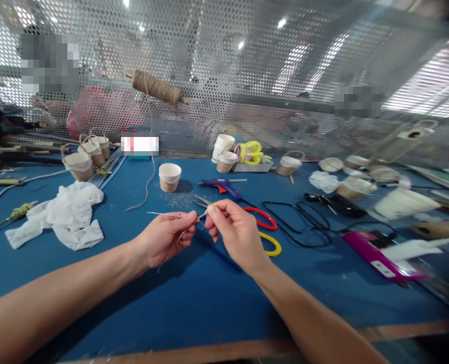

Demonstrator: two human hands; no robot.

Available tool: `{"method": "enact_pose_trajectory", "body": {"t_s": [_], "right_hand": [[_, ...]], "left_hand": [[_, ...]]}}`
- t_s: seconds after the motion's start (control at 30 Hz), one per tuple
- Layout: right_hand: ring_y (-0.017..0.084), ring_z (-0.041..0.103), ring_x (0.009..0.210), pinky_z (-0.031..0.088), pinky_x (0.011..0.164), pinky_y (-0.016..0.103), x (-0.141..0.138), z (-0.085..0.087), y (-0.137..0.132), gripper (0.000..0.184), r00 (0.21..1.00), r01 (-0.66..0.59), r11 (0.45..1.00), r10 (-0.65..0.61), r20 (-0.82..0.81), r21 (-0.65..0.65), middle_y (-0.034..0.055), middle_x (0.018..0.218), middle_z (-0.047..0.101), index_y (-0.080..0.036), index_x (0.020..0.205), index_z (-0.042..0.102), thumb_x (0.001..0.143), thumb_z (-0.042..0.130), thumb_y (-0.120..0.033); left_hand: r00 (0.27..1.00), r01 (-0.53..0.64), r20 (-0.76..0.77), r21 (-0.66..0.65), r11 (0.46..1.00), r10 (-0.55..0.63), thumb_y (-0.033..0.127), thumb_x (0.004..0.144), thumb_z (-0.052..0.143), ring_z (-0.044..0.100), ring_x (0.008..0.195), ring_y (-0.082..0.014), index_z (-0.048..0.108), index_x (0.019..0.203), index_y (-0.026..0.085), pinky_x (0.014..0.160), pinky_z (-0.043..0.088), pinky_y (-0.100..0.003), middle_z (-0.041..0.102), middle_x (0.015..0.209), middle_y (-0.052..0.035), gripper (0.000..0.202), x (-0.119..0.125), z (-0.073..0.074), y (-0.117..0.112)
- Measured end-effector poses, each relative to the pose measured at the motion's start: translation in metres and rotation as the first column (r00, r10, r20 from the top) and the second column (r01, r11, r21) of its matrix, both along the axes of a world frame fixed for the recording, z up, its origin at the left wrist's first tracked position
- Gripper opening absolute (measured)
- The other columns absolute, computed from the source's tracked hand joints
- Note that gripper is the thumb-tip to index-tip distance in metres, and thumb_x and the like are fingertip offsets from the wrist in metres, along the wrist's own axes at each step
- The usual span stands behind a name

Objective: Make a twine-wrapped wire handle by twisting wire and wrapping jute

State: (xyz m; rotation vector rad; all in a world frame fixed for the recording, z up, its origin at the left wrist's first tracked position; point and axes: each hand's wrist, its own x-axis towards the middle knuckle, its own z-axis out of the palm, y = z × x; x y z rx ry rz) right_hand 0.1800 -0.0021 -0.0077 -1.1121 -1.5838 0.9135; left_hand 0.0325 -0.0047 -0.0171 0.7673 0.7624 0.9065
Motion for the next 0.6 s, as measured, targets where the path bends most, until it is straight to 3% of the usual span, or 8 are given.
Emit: {"method": "enact_pose_trajectory", "body": {"t_s": [0.07, 0.13, 0.2, 0.27, 0.33, 0.4, 0.47, 0.6], "right_hand": [[0.006, 0.046, 0.041, 0.039, 0.036, 0.017, 0.003, -0.001, 0.007, 0.024, 0.998, 0.002, 0.998, -0.006, -0.065, -0.066, -0.0032, 0.052, 0.053, -0.017, 0.066, 0.051, 0.077, 0.054, -0.038], [0.006, 0.044, 0.039, 0.036, 0.034, 0.016, 0.007, -0.001, 0.015, 0.024, 0.987, 0.034, 0.995, -0.048, -0.156, -0.09, -0.0042, 0.05, 0.051, -0.017, 0.064, 0.05, 0.076, 0.056, -0.037], [0.005, 0.042, 0.037, 0.033, 0.032, 0.016, 0.01, 0.0, 0.02, 0.023, 0.972, 0.081, 0.992, -0.101, -0.212, -0.1, -0.0048, 0.049, 0.05, -0.017, 0.062, 0.049, 0.074, 0.058, -0.035], [0.005, 0.041, 0.036, 0.032, 0.031, 0.016, 0.01, 0.0, 0.022, 0.023, 0.968, 0.099, 0.989, -0.121, -0.218, -0.112, -0.0051, 0.047, 0.049, -0.017, 0.061, 0.049, 0.073, 0.059, -0.034], [0.005, 0.041, 0.035, 0.032, 0.031, 0.015, 0.008, 0.0, 0.019, 0.024, 0.975, 0.078, 0.989, -0.102, -0.198, -0.127, -0.0052, 0.046, 0.049, -0.017, 0.06, 0.049, 0.073, 0.059, -0.034], [0.005, 0.041, 0.035, 0.032, 0.031, 0.015, 0.004, -0.001, 0.014, 0.026, 0.982, 0.04, 0.988, -0.066, -0.177, -0.148, -0.0051, 0.046, 0.049, -0.016, 0.06, 0.049, 0.073, 0.058, -0.036], [0.005, 0.041, 0.035, 0.031, 0.03, 0.015, 0.001, -0.002, 0.01, 0.026, 0.986, 0.011, 0.986, -0.038, -0.161, -0.169, -0.0052, 0.047, 0.049, -0.016, 0.062, 0.049, 0.074, 0.057, -0.038], [0.005, 0.043, 0.038, 0.034, 0.031, 0.015, -0.001, -0.002, 0.005, 0.026, 0.992, -0.002, 0.987, -0.018, -0.122, -0.159, -0.0043, 0.049, 0.05, -0.017, 0.065, 0.049, 0.075, 0.056, -0.039]], "left_hand": [[0.967, 0.011, -0.253, 0.168, 0.986, 0.032, 0.04, 0.079, 0.051, 0.039, 0.049, -0.005, 0.053, 0.07, 0.012, 0.048, 0.032, -0.019, 0.048, 0.06, 0.0015, 0.029, -0.005, 0.001, 0.003], [0.809, 0.153, -0.573, 0.42, 0.894, 0.131, 0.044, 0.084, 0.04, 0.046, 0.055, -0.0087, 0.057, 0.078, 0.012, 0.053, 0.038, -0.023, 0.055, 0.066, -0.0022, 0.037, -0.012, 0.006, 0.003], [0.511, 0.409, -0.772, 0.605, 0.683, 0.378, 0.039, 0.084, 0.041, 0.053, 0.066, -0.0145, 0.059, 0.079, 0.013, 0.063, 0.043, -0.029, 0.059, 0.073, -0.005, 0.032, -0.018, 0.013, -0.001], [0.277, 0.576, -0.674, 0.687, 0.444, 0.684, 0.032, 0.085, 0.043, 0.055, 0.072, -0.019, 0.059, 0.076, 0.011, 0.067, 0.045, -0.033, 0.059, 0.074, -0.0084, 0.027, -0.021, 0.019, -0.006], [0.226, 0.678, -0.5, 0.697, 0.234, 0.836, 0.026, 0.084, 0.044, 0.054, 0.074, -0.0199, 0.059, 0.076, 0.012, 0.068, 0.046, -0.034, 0.059, 0.076, -0.0094, 0.022, -0.021, 0.022, -0.009], [0.243, 0.721, -0.386, 0.685, 0.1, 0.89, 0.024, 0.084, 0.045, 0.053, 0.072, -0.0194, 0.058, 0.076, 0.012, 0.065, 0.047, -0.032, 0.058, 0.076, -0.0091, 0.019, -0.019, 0.021, -0.009], [0.244, 0.744, -0.344, 0.666, 0.053, 0.907, 0.019, 0.083, 0.045, 0.051, 0.067, -0.0185, 0.058, 0.073, 0.012, 0.06, 0.047, -0.031, 0.057, 0.073, -0.008, 0.018, -0.017, 0.015, -0.006], [0.248, 0.724, -0.358, 0.685, 0.073, 0.9, 0.011, 0.082, 0.043, 0.052, 0.065, -0.0172, 0.06, 0.072, 0.012, 0.058, 0.047, -0.029, 0.059, 0.07, -0.007, 0.02, -0.016, 0.003, 0.0]]}}
